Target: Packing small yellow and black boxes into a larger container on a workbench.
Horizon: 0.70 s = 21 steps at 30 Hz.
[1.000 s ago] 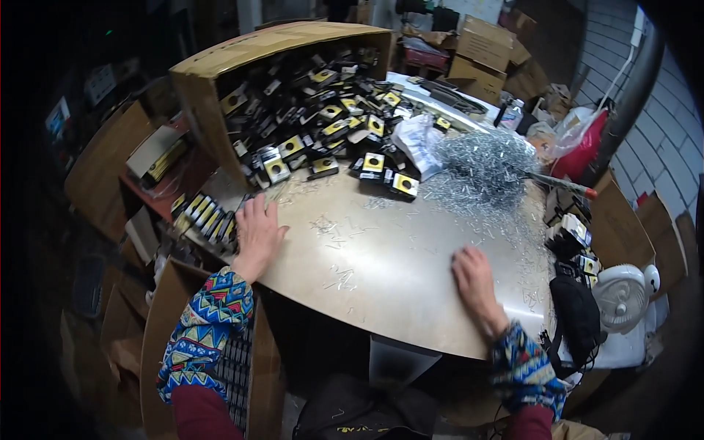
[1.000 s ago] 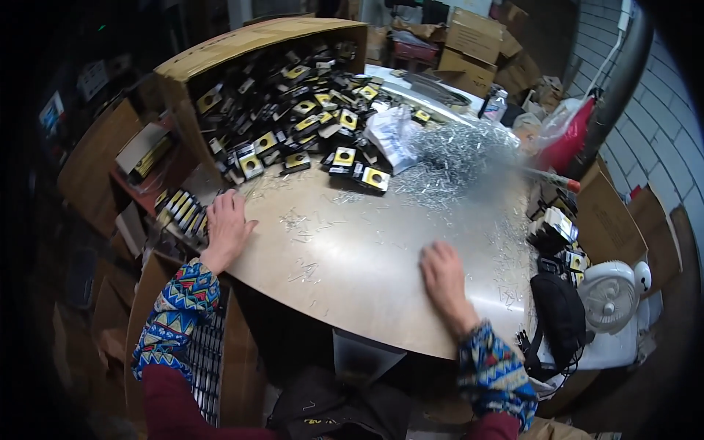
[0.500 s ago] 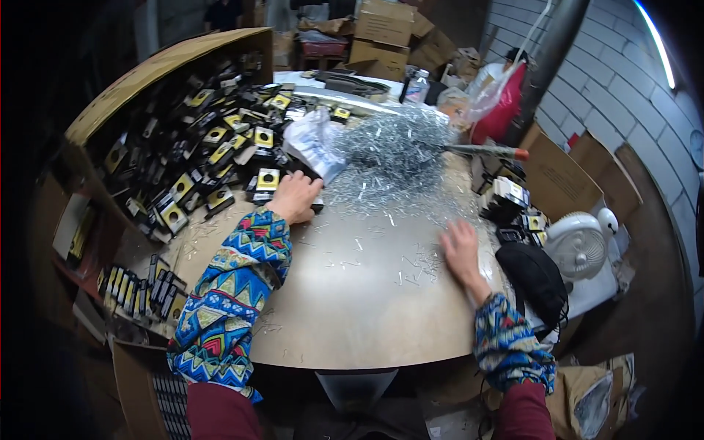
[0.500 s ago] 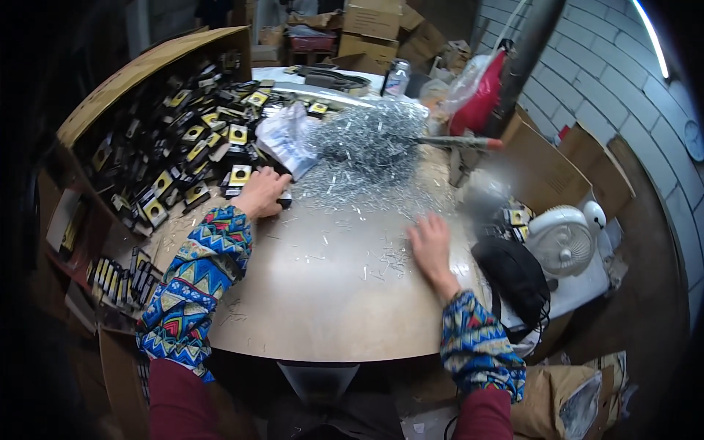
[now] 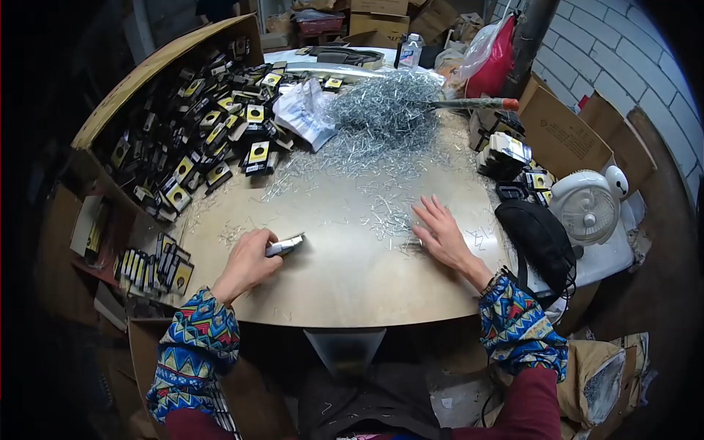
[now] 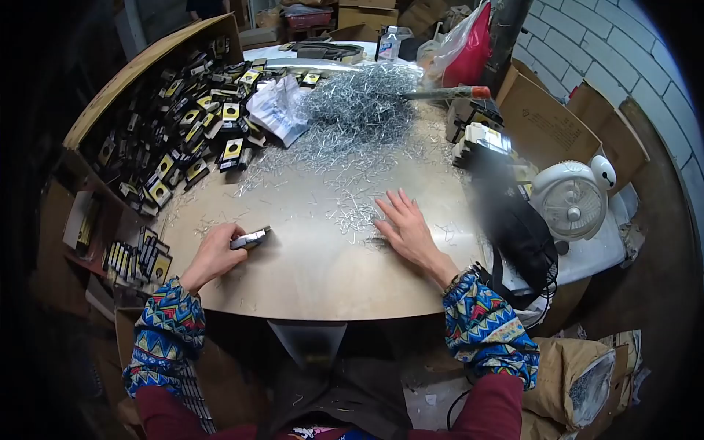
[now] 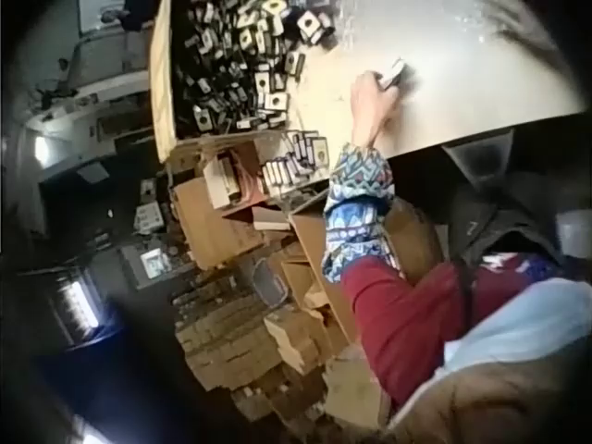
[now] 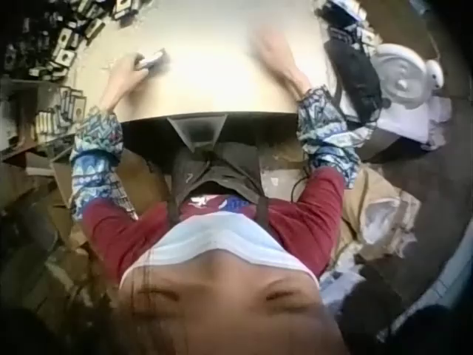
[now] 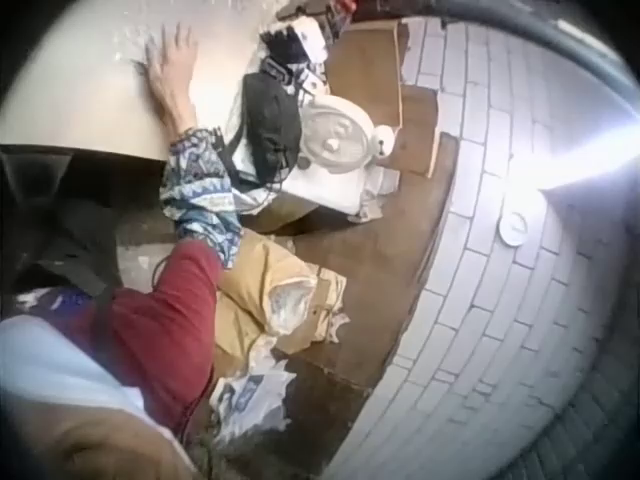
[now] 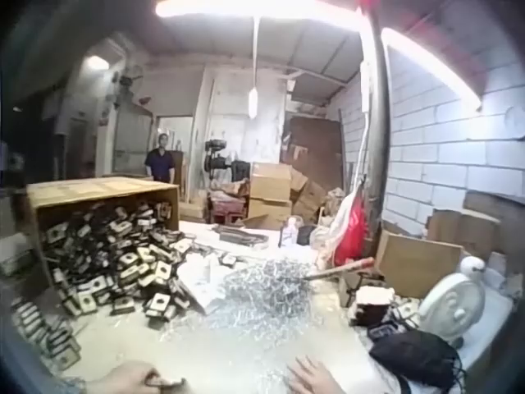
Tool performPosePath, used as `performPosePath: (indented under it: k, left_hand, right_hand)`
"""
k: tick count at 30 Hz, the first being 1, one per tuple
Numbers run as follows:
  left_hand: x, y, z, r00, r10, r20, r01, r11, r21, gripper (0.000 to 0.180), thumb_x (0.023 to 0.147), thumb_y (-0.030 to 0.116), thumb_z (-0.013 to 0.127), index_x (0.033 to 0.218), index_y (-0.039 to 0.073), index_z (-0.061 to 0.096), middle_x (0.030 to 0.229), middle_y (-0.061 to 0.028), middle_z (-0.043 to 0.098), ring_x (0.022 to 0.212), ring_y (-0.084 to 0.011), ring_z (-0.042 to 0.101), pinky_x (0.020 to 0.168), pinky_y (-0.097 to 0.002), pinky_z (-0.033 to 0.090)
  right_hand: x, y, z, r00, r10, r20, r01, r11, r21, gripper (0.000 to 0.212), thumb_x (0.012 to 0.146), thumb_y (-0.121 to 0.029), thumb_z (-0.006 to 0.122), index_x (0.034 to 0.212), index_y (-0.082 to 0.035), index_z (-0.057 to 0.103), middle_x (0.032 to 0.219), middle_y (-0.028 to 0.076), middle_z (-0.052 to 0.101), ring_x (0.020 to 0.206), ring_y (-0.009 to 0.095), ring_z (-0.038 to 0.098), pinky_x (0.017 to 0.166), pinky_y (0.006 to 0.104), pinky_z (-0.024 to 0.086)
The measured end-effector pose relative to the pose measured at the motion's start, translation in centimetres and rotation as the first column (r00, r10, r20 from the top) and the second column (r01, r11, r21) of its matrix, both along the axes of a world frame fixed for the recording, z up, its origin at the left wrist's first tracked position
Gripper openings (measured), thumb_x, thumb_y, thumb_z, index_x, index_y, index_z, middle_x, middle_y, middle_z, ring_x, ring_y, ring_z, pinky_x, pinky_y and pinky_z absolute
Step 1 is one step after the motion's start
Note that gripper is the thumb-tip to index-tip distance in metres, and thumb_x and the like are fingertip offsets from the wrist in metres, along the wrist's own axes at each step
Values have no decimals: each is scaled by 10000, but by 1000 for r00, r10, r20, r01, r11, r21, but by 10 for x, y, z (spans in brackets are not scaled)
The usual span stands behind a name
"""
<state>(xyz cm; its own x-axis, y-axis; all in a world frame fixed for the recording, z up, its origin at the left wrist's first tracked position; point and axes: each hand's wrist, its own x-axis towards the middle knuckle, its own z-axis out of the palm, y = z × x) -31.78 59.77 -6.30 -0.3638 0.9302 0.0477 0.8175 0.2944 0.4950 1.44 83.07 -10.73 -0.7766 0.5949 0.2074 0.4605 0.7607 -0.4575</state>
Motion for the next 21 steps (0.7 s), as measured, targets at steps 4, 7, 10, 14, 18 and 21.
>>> performPosePath:
  k: [4,7,10,14,18,21]
  left_hand:
    - [32,-3,9,981,33,191,-22,998,-57,340,792,226,686,994,-24,576,814,-215,641,733,-326,643,664,-391,501]
    - [42,-17,-5,983,32,183,-50,995,90,281,929,286,613,975,9,592,780,-132,640,692,-219,615,603,-334,471]
    - [52,-56,-9,489,86,868,-359,927,110,254,1019,301,496,1034,74,610,807,41,559,710,-49,522,591,-235,415]
    - [87,-124,-10,88,60,994,-517,856,-6,270,1022,233,446,1207,52,520,1024,-15,620,894,-102,617,774,-263,524]
    - [112,-187,-88,89,231,969,-546,825,-147,284,964,152,471,1222,46,523,1009,-32,616,929,-122,610,826,-277,508]
    - [146,-205,-132,347,455,820,-435,853,-289,258,915,99,518,1159,35,574,933,-14,602,879,-100,570,783,-241,458]
  right_hand:
    - [-29,-20,-12,995,49,90,-65,982,180,565,980,-448,454,1452,-142,405,1517,192,331,1428,379,250,1151,525,209]
    - [-69,-37,-21,983,43,181,-77,979,187,525,996,-400,447,1437,-118,416,1527,185,315,1430,362,251,1153,511,216]
    - [-58,-41,-21,992,101,-72,-109,986,-122,486,986,-373,488,1386,-97,481,1493,193,369,1407,378,291,1150,494,233]
    - [-57,-34,-18,988,98,-116,-97,995,13,478,963,-374,538,1356,-102,523,1464,197,413,1393,394,311,1149,476,241]
    - [-99,-69,-12,978,210,4,-209,966,153,461,973,-371,506,1366,-131,514,1483,191,387,1395,386,311,1146,503,239]
    - [-109,-112,-17,967,252,43,-256,957,136,427,983,-341,482,1353,-130,520,1470,201,394,1389,385,319,1141,511,245]
